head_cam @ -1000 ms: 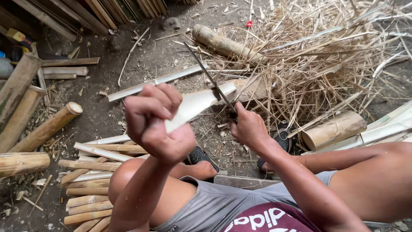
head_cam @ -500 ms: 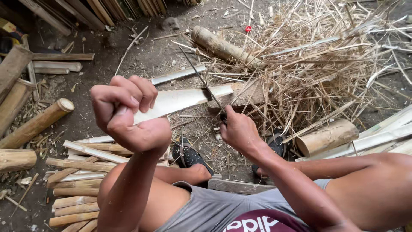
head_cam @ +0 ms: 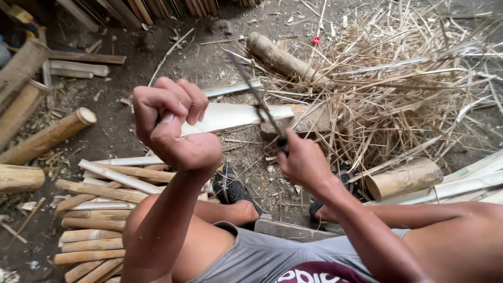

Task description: The person uses a knife to shave and shape a piece of bamboo, then measures and cuts it with a hand saw. The person works while sitting on the ground in a cluttered workshop area.

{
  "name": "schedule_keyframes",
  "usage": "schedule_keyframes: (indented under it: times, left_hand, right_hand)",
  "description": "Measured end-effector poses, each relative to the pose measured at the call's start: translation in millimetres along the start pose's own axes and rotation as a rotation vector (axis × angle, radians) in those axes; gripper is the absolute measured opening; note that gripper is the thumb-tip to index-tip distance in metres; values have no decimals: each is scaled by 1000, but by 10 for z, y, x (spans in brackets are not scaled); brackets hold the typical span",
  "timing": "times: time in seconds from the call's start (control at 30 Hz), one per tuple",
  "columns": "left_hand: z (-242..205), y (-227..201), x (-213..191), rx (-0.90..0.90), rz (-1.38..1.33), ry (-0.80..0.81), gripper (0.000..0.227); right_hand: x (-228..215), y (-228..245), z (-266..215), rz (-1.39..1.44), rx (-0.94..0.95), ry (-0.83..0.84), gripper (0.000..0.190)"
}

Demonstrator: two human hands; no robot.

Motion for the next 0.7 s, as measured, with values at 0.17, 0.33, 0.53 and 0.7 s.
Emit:
schedule_keyframes:
  times: [0.17, 0.33, 0.53, 0.7]
  left_hand:
    - [-47, 81, -50, 21, 62, 51, 2]
    - [132, 242, -161, -104, 65, -51, 13]
    - [317, 317, -344, -249, -156, -78, 55]
    - [221, 81, -177, -200, -104, 141, 54]
  right_hand:
    - [282, -546, 63, -45, -53, -64, 19]
    - [278, -1748, 605, -181, 355, -32, 40]
    - [296, -1967, 264, -20, 512, -39, 45]
    - [-143, -581, -33, 34, 560, 26, 42]
Point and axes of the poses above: each hand's wrist, its own z-axis towards the middle knuckle, its own x-axis out of the palm, y = z × x, the point moved 1 cm from there along z, towards the middle knuckle, and after that the axes turned 15 degrees about z, right-handed, at the moved point
